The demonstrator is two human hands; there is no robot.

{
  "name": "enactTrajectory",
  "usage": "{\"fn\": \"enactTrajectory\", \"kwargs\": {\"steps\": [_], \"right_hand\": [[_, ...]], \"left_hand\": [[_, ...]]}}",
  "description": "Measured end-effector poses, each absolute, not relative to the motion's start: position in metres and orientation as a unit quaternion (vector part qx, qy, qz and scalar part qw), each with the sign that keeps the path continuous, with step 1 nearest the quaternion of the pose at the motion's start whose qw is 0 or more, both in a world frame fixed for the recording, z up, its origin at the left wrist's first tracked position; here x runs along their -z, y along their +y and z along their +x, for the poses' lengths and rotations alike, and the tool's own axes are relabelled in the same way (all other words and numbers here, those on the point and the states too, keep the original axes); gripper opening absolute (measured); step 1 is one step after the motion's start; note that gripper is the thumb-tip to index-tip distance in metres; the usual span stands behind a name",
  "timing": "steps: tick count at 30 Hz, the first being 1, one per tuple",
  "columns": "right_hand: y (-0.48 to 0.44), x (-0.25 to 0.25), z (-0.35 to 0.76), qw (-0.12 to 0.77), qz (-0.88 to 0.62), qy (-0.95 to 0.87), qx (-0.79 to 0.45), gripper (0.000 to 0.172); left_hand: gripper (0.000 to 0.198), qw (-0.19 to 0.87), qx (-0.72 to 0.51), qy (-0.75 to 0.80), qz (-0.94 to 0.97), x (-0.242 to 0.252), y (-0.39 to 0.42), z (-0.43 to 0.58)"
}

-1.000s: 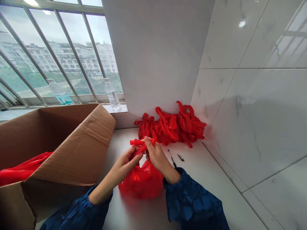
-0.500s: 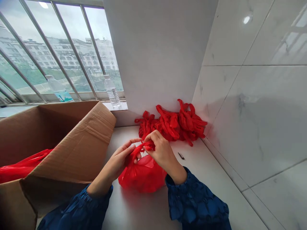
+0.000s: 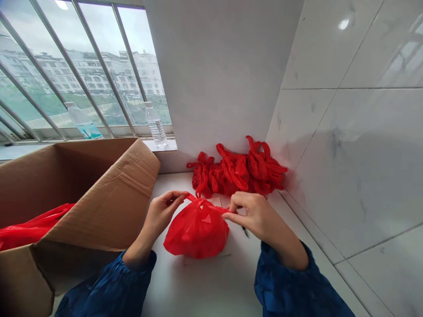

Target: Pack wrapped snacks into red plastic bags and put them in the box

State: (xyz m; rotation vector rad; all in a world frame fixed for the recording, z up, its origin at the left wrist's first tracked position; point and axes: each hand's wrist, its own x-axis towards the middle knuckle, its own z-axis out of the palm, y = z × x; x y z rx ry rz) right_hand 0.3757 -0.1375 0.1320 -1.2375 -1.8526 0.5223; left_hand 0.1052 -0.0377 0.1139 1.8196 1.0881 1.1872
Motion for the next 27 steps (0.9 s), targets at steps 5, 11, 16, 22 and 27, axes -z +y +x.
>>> {"fn": "enactTrajectory", "kwargs": {"steps": [5, 11, 16, 22, 27], "right_hand": [[-0.155, -0.14, 0.395, 0.308, -0.575, -0.712, -0.261, 0.036], [-0.145, -0.137, 0.393, 0.26, -0.533, -0.724, -0.354, 0.034], [-0.114, -0.108, 0.388, 0.37, -0.556, -0.695, -0.264, 0.03], [-0.093, -0.052, 0.357, 0.427, -0.468, -0.745, -0.207, 0.033], [-0.086, 0.005, 0.317, 0.375, -0.48, -0.774, -0.174, 0.05]], "left_hand": [[0.013, 0.263, -0.466, 0.445, 0.718, -0.107, -0.029, 0.099], [0.019, 0.254, -0.481, 0.44, 0.714, -0.107, -0.028, 0.098], [0.052, 0.33, -0.485, 0.397, 0.706, -0.1, -0.04, 0.105], [0.062, 0.225, -0.369, 0.455, 0.779, -0.059, -0.07, 0.105], [0.061, 0.028, -0.199, 0.479, 0.855, -0.024, -0.071, 0.111]]}}
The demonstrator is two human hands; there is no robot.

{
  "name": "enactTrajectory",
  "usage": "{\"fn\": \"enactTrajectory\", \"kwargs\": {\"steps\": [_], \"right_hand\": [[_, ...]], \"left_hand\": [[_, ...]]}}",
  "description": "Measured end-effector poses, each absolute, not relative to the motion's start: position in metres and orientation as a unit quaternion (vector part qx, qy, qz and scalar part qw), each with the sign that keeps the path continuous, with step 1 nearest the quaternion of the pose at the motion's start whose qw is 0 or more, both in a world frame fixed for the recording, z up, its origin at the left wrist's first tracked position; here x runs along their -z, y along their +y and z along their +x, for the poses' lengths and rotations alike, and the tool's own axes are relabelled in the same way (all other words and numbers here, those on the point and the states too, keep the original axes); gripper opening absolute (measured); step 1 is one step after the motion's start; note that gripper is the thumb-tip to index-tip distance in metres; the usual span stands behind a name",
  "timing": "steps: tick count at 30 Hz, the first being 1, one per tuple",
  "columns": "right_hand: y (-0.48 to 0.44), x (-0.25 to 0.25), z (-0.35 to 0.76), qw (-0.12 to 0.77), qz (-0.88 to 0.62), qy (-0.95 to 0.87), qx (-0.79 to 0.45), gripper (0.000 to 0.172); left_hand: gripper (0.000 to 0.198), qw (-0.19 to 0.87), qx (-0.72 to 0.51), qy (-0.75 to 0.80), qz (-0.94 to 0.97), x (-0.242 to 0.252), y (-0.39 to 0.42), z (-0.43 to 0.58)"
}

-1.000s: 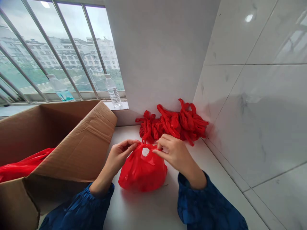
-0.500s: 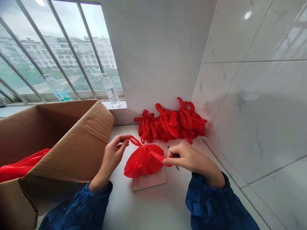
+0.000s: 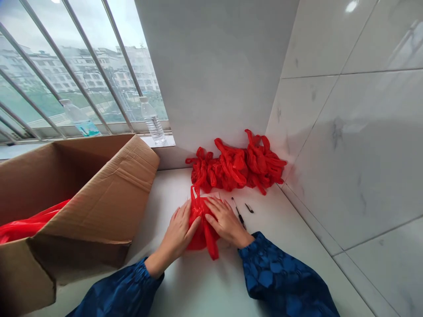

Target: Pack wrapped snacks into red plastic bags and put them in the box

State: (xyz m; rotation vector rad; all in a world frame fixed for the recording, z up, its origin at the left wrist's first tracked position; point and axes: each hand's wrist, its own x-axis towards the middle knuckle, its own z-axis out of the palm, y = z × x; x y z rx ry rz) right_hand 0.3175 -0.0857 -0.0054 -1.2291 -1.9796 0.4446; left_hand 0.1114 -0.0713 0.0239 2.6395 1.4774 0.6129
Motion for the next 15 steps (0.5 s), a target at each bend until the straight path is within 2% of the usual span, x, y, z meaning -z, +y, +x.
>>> {"fn": "enactTrajectory", "kwargs": {"steps": [5, 15], "right_hand": [[-0.076, 0.039, 0.302, 0.287, -0.528, -0.789, -0.127, 0.052], [-0.074, 0.046, 0.298, 0.289, -0.529, -0.792, -0.101, 0.05]], "left_hand": [[0.056, -0.004, -0.143, 0.498, 0.855, -0.001, -0.056, 0.11], [0.051, 0.019, -0.126, 0.504, 0.854, 0.016, -0.055, 0.107]]}}
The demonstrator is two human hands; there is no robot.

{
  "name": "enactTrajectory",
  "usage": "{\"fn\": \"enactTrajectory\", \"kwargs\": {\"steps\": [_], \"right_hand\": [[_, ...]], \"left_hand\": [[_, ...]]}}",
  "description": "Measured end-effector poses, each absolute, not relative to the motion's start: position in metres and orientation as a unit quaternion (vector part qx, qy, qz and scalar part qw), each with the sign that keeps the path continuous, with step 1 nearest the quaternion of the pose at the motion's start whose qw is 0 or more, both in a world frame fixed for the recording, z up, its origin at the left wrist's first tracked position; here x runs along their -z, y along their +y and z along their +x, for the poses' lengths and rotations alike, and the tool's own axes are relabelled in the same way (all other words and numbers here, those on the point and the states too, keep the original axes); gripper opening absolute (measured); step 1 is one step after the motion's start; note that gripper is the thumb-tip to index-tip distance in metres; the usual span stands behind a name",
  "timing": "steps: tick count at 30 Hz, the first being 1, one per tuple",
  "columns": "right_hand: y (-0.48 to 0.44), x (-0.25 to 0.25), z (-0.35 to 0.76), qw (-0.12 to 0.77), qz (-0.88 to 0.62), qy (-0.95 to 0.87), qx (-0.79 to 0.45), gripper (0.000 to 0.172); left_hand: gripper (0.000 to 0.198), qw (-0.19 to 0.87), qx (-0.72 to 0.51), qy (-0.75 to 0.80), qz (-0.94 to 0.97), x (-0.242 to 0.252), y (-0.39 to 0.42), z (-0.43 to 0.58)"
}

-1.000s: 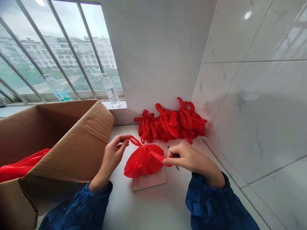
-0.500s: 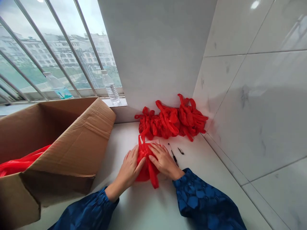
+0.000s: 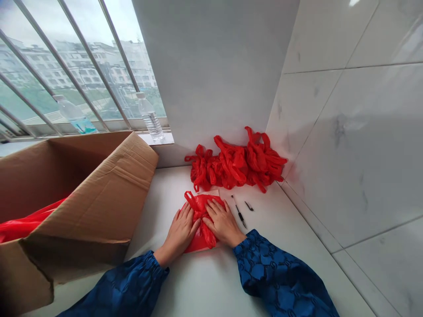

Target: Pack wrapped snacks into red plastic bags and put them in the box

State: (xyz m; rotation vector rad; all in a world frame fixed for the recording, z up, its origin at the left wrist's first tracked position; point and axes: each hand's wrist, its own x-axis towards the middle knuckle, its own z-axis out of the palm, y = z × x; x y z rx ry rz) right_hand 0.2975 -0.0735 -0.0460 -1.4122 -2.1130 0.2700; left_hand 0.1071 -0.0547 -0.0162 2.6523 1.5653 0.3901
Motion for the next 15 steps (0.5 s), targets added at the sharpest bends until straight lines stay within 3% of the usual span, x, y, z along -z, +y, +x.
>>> {"fn": "enactTrajectory", "kwargs": {"steps": [5, 10, 12, 15], "right_hand": [[-0.08, 0.032, 0.316, 0.336, -0.501, -0.778, -0.175, 0.049], [-0.102, 0.014, 0.345, 0.364, -0.455, -0.792, -0.181, 0.069], [-0.108, 0.013, 0.344, 0.381, -0.454, -0.787, -0.171, 0.057], [-0.112, 0.014, 0.333, 0.427, -0.469, -0.753, -0.172, 0.019]], "left_hand": [[0.048, 0.063, -0.131, 0.479, 0.866, 0.003, -0.052, 0.098], [0.058, 0.096, -0.137, 0.421, 0.892, -0.023, -0.063, 0.09], [0.073, 0.103, -0.132, 0.384, 0.908, -0.03, -0.073, 0.095], [0.101, 0.133, -0.148, 0.343, 0.918, -0.035, -0.087, 0.111]]}}
